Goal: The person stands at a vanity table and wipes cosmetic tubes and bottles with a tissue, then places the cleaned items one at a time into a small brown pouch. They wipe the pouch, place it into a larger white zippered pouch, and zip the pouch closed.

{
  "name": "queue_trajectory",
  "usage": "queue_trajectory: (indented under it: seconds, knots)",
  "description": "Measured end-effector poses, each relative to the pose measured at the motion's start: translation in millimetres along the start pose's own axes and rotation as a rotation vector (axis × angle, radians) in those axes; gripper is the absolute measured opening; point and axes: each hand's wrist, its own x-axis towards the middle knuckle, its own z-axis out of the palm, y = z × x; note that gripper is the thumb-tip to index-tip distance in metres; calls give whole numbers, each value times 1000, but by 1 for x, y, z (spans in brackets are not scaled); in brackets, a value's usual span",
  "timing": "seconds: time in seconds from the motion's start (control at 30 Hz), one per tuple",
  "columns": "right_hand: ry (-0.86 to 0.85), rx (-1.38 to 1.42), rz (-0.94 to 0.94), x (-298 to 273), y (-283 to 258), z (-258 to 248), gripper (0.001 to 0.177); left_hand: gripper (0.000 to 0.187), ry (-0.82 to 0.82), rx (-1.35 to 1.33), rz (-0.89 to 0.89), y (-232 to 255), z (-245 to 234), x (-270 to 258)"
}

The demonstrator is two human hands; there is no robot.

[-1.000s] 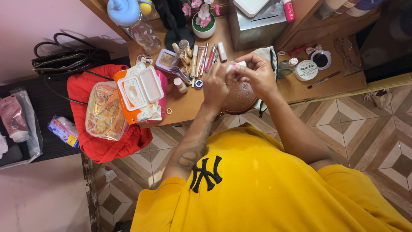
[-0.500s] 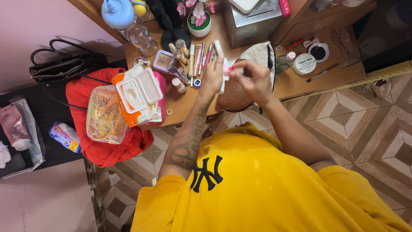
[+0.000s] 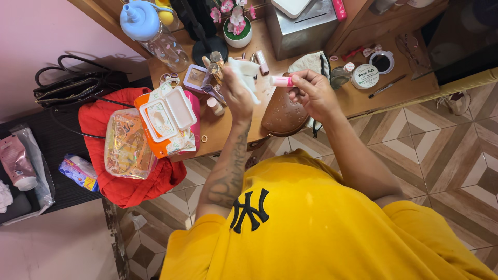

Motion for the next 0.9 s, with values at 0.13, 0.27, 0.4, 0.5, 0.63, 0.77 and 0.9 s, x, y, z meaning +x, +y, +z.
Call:
queue_trajectory:
  seconds: [0.13, 0.27, 0.4, 0.5, 0.63, 0.77, 0.9]
  knots:
    - [-19, 2, 11, -2, -4, 9, 15, 39, -359, 495, 687, 2, 2, -15]
    - [-3, -107, -69, -6, -4, 23, 14, 40, -334, 848, 396, -38, 5, -16]
    - [48, -505, -311, -12, -4, 35, 15, 46, -240, 611, -74, -95, -5, 12]
    - [93, -731, -485, -14, -13, 30, 14, 51, -401, -402, -772, -116, -26, 40]
    - [82, -345, -443, -8, -30, 17, 15, 66, -250, -607, -743, -106, -40, 43]
    - [94, -198, -347, -4, -19, 15, 11, 67, -187, -787, -668, -86, -10, 20]
    - [181, -284, -324, -2, 12, 30, 13, 51, -118, -776, -478, -88, 28, -19]
